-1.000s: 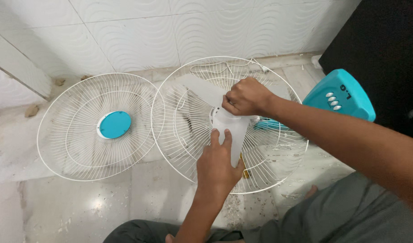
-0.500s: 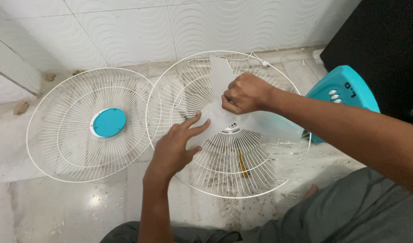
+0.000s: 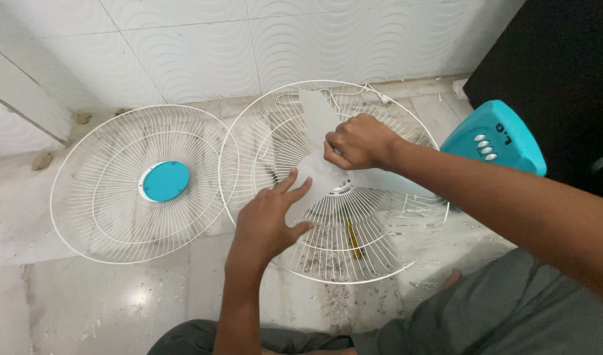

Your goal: The person assembles a table fan by attaching the fan blades to the motor hub, securing them with a nut, and then attaching the front and rear wire cages. The person uses a screwdriver to tighten the central nut and aligns the cage clips.

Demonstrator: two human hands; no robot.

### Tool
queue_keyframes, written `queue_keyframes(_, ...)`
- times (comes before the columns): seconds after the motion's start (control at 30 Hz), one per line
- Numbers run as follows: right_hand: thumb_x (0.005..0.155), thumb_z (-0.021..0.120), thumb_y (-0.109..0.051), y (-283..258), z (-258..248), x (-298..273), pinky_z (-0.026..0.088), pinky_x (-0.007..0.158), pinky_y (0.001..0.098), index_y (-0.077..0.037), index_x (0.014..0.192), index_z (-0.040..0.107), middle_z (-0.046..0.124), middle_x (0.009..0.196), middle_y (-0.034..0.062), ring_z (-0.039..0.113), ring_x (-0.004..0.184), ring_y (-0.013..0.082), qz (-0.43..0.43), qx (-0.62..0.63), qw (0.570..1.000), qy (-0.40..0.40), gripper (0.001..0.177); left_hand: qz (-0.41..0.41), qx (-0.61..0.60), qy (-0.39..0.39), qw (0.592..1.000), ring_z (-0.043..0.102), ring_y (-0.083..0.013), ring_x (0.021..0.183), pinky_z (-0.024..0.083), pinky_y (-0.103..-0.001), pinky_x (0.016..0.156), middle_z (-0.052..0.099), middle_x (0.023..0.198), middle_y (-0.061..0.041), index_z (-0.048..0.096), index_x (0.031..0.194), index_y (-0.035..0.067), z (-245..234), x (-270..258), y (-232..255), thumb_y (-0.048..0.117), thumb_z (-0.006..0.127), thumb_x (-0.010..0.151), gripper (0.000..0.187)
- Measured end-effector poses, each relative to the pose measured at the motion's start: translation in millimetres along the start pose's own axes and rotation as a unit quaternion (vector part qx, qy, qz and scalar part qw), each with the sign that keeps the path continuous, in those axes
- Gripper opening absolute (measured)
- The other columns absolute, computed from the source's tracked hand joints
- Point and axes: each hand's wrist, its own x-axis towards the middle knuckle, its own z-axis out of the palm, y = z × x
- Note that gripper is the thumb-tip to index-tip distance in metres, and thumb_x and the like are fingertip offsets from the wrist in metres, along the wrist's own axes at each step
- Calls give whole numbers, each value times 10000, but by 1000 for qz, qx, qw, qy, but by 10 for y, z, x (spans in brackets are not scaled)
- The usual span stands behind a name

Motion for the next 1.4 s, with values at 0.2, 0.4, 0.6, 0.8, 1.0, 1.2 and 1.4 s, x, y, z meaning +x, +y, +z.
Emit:
queue_keyframes(0.2,963,505,-377,-216,-127,-21,515,441,441,-54,609,674,642,522,147,622,431,305,145,-37,987,-64,508,-13,54,-39,998,727,-313,970,598,-420,784,440,1564,-171,530,1493,178,120,-110,397,462,890,669,943)
queue_keyframes(0.4,963,503,-432,-326,-79,-45,494,414,440,-62,556,677,630,503,145,609,412,289,227,-33,973,-2,577,-39,48,72,995,739,-354,795,608,-420,639,473,1474,-324,548,1399,-9,483,-188,859,419,802,787,790)
queue_keyframes(0.6,974,493,-397,-169,-37,-56,507,480,458,-41,540,677,615,503,164,607,437,323,173,-22,983,-58,591,-47,50,65,995,724,-358,722,599,-426,576,453,1449,-376,523,1411,-52,611,-177,941,399,772,801,798)
queue_keyframes(0.8,890,574,-400,-102,58,-59,512,487,470,-40,570,706,601,493,175,599,447,332,172,49,983,49,500,-47,29,61,997,721,-360,701,594,-432,581,457,1455,-367,535,1396,-41,548,-105,839,416,793,768,818)
queue_keyframes(1.0,885,604,-317,86,125,-40,481,475,448,-31,549,670,600,497,133,555,404,304,60,83,993,57,446,-52,8,18,998,737,-368,696,612,-423,594,428,1454,-404,520,1407,-57,501,-58,822,353,799,766,811)
queue_keyframes(1.2,871,620,-231,203,135,25,456,443,428,-49,481,594,574,468,116,521,375,284,-39,83,994,53,431,-47,-13,-5,999,743,-376,710,615,-425,622,432,1469,-375,510,1403,-72,449,-34,806,333,823,730,845)
queue_keyframes(1.4,872,614,-210,215,154,56,459,436,418,-50,479,577,560,467,112,517,377,276,-61,89,992,66,425,-49,-40,-18,998,736,-385,838,601,-462,735,477,1493,-250,560,1374,8,340,11,655,300,848,648,834)
